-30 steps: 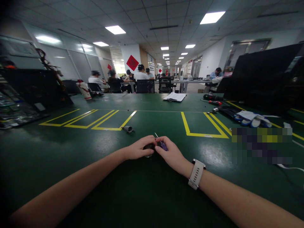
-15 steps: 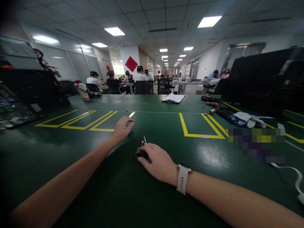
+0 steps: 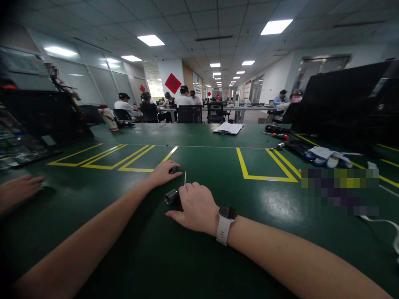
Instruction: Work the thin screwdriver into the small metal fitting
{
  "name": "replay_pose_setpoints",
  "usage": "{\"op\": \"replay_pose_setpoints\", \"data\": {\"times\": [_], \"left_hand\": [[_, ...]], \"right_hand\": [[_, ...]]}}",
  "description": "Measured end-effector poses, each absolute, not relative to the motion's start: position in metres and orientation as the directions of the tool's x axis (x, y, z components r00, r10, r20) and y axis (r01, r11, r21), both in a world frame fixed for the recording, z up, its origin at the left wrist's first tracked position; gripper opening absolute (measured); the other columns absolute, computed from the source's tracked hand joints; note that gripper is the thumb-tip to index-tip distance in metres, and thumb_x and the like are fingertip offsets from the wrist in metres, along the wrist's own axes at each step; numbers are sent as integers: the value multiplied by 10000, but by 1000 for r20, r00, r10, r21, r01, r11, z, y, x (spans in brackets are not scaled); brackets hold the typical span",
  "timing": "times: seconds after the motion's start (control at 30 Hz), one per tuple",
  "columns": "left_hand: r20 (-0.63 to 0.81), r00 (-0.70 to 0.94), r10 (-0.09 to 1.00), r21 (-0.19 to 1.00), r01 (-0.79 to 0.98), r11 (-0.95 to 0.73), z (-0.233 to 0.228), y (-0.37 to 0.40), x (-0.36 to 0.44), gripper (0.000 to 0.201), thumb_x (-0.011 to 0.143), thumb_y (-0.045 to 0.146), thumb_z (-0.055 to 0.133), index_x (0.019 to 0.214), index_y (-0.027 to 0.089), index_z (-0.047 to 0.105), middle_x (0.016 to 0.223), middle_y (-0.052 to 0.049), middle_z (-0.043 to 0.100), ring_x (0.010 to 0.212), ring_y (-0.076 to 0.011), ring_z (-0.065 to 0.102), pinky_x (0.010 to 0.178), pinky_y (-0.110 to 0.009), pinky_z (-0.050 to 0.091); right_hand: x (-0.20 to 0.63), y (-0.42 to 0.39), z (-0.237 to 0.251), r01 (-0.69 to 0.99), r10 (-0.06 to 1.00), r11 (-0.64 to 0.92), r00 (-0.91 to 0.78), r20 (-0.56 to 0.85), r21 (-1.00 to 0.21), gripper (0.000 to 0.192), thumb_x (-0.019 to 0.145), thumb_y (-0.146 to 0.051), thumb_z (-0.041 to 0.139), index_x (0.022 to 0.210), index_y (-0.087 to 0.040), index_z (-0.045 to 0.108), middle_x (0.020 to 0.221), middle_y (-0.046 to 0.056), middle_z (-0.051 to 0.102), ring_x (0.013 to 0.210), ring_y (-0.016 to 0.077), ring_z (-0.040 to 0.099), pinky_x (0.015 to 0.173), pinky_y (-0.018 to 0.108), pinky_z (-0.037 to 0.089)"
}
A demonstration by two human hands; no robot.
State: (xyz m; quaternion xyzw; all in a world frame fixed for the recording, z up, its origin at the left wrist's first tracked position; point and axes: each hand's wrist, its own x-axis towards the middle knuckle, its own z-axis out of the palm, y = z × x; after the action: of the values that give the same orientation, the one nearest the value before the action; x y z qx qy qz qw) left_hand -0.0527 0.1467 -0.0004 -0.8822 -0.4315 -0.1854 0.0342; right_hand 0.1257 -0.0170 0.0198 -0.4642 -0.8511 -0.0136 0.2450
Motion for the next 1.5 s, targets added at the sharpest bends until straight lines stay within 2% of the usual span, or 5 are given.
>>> {"op": "replay_pose_setpoints", "data": {"times": [0.23,0.57,0.93,1.27,1.5], "left_hand": [[360,509,782,59,824,-563,-4,146,-41,171,833,290,492,813,180,621,865,-62,593,816,-191,550,715,-300,429],[323,444,836,11,882,-472,-2,140,-38,204,834,304,474,745,176,604,792,-63,582,789,-206,555,642,-291,402],[315,437,842,-30,892,-451,-2,138,-37,212,845,294,456,786,167,614,840,-68,595,821,-198,557,663,-282,412],[317,462,828,-72,882,-465,1,134,-37,225,856,272,413,806,153,597,847,-78,605,837,-197,560,697,-287,418],[288,428,857,-62,901,-429,2,127,-35,258,861,301,398,789,148,594,825,-79,608,789,-195,574,670,-294,423]], "right_hand": [[112,-10,24,688,701,678,-500,508,-259,313,808,-352,574,1046,-153,538,1060,120,604,991,256,545,818,399,439],[81,12,16,753,836,522,-361,413,-400,445,729,-503,631,978,-145,541,951,112,625,890,244,582,765,376,468],[80,19,12,778,821,542,-407,401,-319,236,779,-193,560,1005,-134,535,988,114,619,919,225,563,783,337,456],[114,12,12,705,712,680,-570,411,-200,160,821,-212,565,970,-160,538,970,88,609,898,209,554,784,346,472],[150,20,6,783,755,609,-521,398,-131,185,829,-271,568,984,-176,532,982,67,609,908,208,562,796,345,487]]}}
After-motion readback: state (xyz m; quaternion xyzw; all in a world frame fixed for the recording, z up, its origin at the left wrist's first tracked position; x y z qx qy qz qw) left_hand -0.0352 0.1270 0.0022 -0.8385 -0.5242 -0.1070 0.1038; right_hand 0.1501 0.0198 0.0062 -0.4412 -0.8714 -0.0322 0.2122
